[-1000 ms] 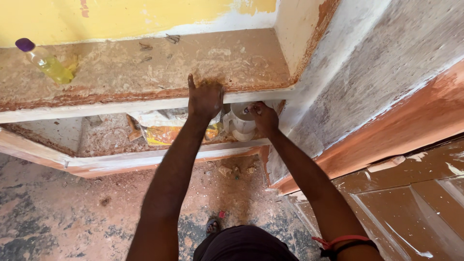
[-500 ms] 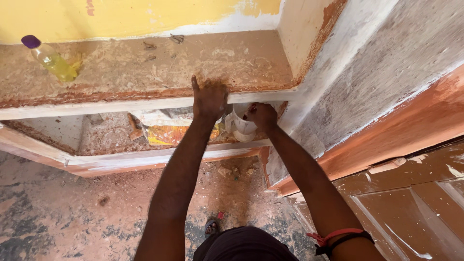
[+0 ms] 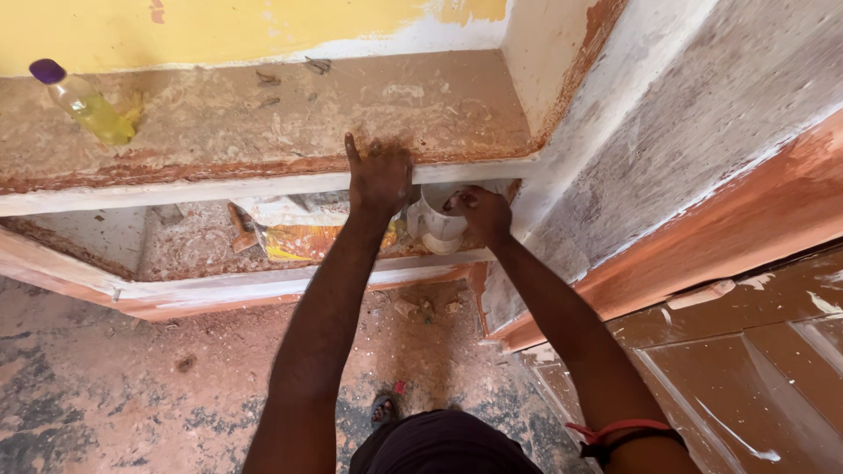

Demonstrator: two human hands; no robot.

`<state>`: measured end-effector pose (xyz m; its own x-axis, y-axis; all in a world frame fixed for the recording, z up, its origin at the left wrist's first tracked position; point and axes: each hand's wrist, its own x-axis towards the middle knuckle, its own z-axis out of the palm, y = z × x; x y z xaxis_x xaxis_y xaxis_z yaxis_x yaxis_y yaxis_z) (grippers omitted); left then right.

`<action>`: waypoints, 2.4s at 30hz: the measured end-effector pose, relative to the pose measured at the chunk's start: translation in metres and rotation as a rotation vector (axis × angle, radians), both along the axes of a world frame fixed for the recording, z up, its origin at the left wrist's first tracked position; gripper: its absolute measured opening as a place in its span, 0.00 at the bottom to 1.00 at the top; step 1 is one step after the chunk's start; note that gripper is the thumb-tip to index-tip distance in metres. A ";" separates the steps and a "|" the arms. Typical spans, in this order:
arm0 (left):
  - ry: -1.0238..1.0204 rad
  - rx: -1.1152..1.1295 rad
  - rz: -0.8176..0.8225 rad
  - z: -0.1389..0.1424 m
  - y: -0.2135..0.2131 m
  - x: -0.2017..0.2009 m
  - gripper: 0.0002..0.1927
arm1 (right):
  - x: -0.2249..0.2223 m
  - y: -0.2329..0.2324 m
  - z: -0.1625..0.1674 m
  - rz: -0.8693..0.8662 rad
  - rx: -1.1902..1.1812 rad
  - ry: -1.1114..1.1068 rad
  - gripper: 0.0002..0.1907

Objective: The person paints the interior surfaces of a built-in wall niche with white paint using a brush. They repeatedly dip the brush into a small container and apply paint to the vertical sides and horizontal shelf surfaces.

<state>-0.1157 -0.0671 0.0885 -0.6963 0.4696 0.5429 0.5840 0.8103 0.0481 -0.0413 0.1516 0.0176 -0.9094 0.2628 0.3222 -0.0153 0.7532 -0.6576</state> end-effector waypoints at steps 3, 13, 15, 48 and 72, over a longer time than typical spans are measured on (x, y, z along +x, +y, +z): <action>-0.142 -0.033 0.006 0.003 -0.002 0.001 0.16 | 0.020 0.010 -0.006 0.007 -0.102 0.156 0.16; -0.206 -0.075 -0.002 -0.006 -0.006 -0.002 0.16 | 0.083 0.035 -0.020 0.008 -0.460 0.264 0.19; -0.034 -0.029 -0.025 -0.009 -0.006 -0.002 0.17 | 0.088 0.039 -0.024 0.061 -0.490 0.304 0.19; -0.133 -0.046 0.026 0.003 -0.003 0.009 0.21 | 0.076 0.023 -0.010 -0.193 -1.357 0.292 0.11; -0.107 -0.060 0.006 -0.009 -0.007 0.001 0.20 | 0.117 0.050 -0.025 -0.342 -1.383 0.126 0.14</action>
<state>-0.1142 -0.0745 0.0798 -0.7518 0.4946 0.4361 0.5730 0.8173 0.0610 0.0760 0.2018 -0.0077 -0.7234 0.6233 -0.2969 -0.0794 -0.5022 -0.8611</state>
